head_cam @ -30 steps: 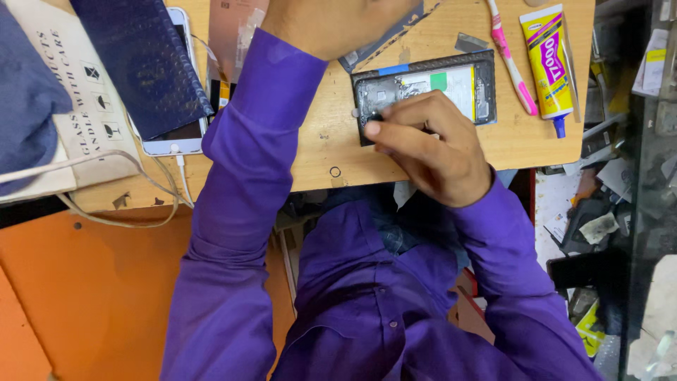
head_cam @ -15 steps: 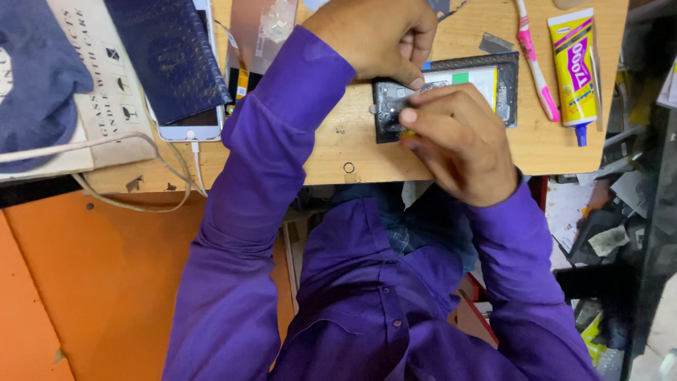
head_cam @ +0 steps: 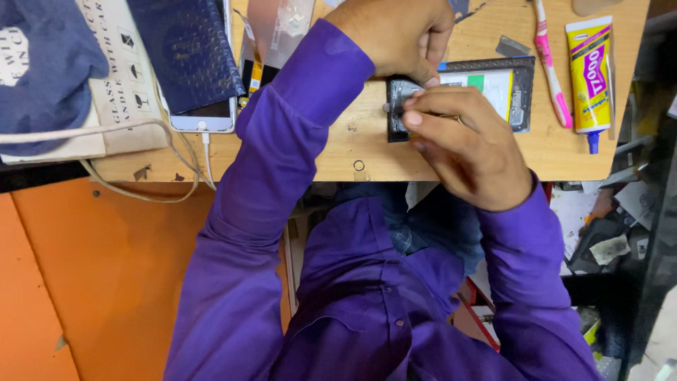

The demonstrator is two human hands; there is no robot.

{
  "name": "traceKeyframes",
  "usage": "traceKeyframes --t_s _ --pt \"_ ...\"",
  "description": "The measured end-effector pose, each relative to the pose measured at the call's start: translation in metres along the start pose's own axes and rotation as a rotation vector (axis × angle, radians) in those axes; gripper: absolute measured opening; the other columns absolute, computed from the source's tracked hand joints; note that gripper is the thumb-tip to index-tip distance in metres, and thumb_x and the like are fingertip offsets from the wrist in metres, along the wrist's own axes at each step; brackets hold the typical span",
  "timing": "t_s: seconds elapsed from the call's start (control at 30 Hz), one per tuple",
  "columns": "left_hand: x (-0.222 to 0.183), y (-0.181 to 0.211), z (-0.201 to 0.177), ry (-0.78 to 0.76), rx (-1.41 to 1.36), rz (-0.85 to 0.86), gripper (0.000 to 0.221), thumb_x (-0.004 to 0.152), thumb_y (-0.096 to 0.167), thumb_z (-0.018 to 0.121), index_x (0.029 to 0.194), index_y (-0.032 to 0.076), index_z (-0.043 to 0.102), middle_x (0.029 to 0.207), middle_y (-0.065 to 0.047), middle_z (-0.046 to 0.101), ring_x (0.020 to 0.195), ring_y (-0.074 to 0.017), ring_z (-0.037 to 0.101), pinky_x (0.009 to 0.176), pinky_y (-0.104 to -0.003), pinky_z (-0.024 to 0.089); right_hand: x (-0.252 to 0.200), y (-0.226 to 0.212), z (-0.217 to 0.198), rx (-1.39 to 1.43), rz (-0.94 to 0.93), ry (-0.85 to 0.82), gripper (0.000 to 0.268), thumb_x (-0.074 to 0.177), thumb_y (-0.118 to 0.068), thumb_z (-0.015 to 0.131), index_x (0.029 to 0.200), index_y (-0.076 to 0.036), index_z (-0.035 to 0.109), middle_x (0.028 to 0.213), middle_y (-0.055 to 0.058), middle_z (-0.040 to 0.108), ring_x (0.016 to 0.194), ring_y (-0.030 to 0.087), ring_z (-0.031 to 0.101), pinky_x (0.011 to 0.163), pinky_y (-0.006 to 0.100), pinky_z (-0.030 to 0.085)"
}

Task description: The person disassembles a smartphone by removing the back cover and unscrewing internal components with a screwdriver. They handle the battery, motherboard, and camera module, then reassemble the device by replacing the back cover.

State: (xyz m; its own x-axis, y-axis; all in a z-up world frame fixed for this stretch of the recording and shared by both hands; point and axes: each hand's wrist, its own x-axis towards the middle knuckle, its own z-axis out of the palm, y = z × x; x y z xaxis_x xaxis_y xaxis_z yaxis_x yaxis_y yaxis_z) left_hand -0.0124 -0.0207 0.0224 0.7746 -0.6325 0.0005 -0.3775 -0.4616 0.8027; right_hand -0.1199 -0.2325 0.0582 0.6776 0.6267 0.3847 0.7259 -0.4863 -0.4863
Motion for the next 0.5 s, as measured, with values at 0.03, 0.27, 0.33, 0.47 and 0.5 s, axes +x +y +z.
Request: traceKeyframes --t_s 0.03,0.27,0.33,0.47,0.5 --pt "-0.002 -0.001 0.001 0.008 -0.003 0.015 0.035 0.074 0.033 0.096 0.082 0.011 0.07 0.078 -0.001 0.071 0.07 -0.0149 0.07 0.057 -0.033 0.053 -0.001 0.001 0.002 0.016 0.011 -0.007 0.06 0.084 -0.005 0.09 0.133 -0.011 0.057 0.089 0.011 0.066 0.08 0.03 0.066 0.07 0.041 0.05" --pt "-0.004 -0.001 0.0 -0.039 -0.019 -0.059 0.033 0.074 0.033 0.094 0.083 0.012 0.071 0.079 -0.001 0.073 0.069 -0.0151 0.072 0.058 -0.033 0.054 0.011 -0.016 -0.012 0.202 -0.106 -0.065 0.074 0.084 0.017 0.074 0.143 -0.012 0.041 0.112 0.019 0.067 0.102 0.035 0.07 0.09 0.04 0.057" --pt "-0.005 -0.001 0.001 -0.014 -0.001 -0.029 0.035 0.073 0.035 0.095 0.082 0.011 0.071 0.08 -0.002 0.073 0.069 -0.0162 0.072 0.057 -0.034 0.053 0.012 -0.02 -0.016 0.292 -0.046 -0.124 0.082 0.084 0.022 0.067 0.151 -0.012 0.034 0.116 0.021 0.068 0.107 0.032 0.071 0.095 0.039 0.058" --pt "-0.002 -0.001 0.003 -0.033 -0.028 -0.073 0.034 0.074 0.034 0.094 0.084 0.011 0.071 0.08 -0.003 0.073 0.069 -0.0165 0.072 0.057 -0.034 0.053 0.003 -0.017 0.004 0.506 0.073 0.007 0.09 0.104 0.021 0.062 0.169 -0.019 0.013 0.12 0.021 0.064 0.111 0.025 0.07 0.096 0.032 0.063" --pt "-0.003 -0.002 0.003 -0.016 -0.005 -0.044 0.034 0.073 0.034 0.095 0.083 0.011 0.071 0.08 -0.003 0.073 0.069 -0.0171 0.072 0.057 -0.034 0.053 0.001 -0.015 0.011 0.549 0.101 0.016 0.089 0.106 0.022 0.061 0.166 -0.021 0.012 0.122 0.022 0.062 0.112 0.025 0.069 0.096 0.033 0.064"
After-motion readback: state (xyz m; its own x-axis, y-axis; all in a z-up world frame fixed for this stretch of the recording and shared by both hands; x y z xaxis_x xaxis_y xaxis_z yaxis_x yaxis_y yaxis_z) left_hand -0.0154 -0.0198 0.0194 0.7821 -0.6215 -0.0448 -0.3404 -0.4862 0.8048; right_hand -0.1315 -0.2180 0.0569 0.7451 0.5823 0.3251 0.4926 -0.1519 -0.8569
